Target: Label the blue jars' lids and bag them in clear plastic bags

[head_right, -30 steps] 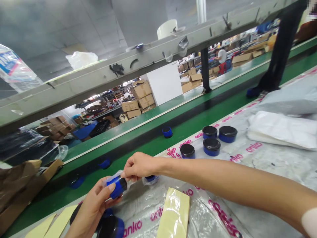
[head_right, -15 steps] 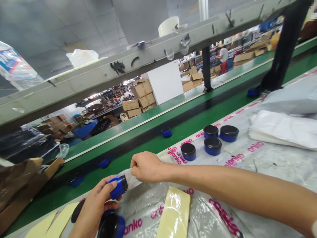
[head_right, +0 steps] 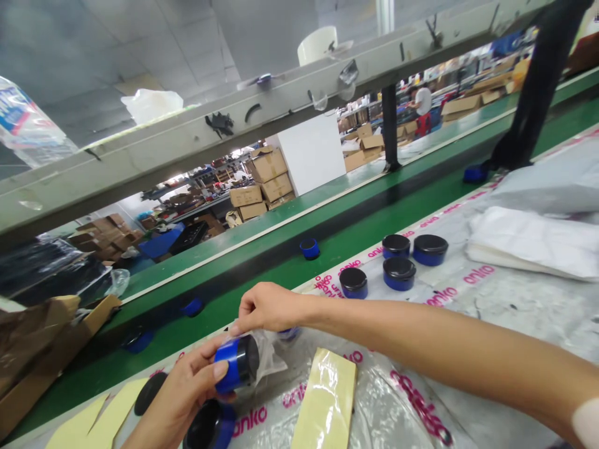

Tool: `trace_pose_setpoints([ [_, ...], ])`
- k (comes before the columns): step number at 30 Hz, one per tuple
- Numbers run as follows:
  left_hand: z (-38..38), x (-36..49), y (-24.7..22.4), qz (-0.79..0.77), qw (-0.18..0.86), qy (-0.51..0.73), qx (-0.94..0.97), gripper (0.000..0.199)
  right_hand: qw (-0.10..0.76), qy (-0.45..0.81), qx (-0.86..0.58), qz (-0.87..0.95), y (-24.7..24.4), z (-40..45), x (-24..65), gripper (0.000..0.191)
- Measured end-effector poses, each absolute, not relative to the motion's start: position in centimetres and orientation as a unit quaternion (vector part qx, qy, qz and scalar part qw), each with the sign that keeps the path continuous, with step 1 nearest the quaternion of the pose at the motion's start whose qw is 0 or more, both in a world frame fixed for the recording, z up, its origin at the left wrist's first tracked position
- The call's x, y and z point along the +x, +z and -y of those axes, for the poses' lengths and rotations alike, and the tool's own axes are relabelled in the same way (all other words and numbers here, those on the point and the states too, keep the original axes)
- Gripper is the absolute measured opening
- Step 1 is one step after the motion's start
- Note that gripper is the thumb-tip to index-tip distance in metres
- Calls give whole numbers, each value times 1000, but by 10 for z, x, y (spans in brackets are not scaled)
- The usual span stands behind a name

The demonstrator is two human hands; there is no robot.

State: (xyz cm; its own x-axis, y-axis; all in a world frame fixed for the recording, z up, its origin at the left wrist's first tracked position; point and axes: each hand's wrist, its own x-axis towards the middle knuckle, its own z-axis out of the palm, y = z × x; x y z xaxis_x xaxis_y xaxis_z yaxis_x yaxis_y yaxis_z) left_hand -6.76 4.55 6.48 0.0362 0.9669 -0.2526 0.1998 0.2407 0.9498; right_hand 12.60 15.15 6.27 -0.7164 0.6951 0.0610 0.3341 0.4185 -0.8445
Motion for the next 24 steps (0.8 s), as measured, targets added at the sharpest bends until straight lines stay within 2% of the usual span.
trace_pose_setpoints([
  [2,-45,-69,63,-600,521,369,481,67,216,357,-330,847,62,-149,129,18],
  [5,-46,-67,64,-627,485,354,496,68,211,133,-304,920,63,-138,134,8],
  [7,-48,-64,65,-637,466,350,505,69,188,11,-266,945,64,-131,135,20],
  [9,-50,-63,67,-647,450,363,497,71,160,-45,-251,954,65,-127,136,33],
  [13,-50,-63,71,-665,427,396,467,77,127,-57,-286,948,65,-126,138,40],
  [16,-47,-55,75,-677,394,391,484,76,127,-28,-320,938,67,-122,137,38],
  [19,-43,-43,77,-697,311,402,506,68,110,39,-355,927,73,-117,134,28],
  [22,-42,-37,77,-737,229,366,520,68,100,112,-391,908,78,-115,131,31],
  [24,-44,-38,74,-763,175,318,535,69,126,140,-395,899,76,-115,130,32],
])
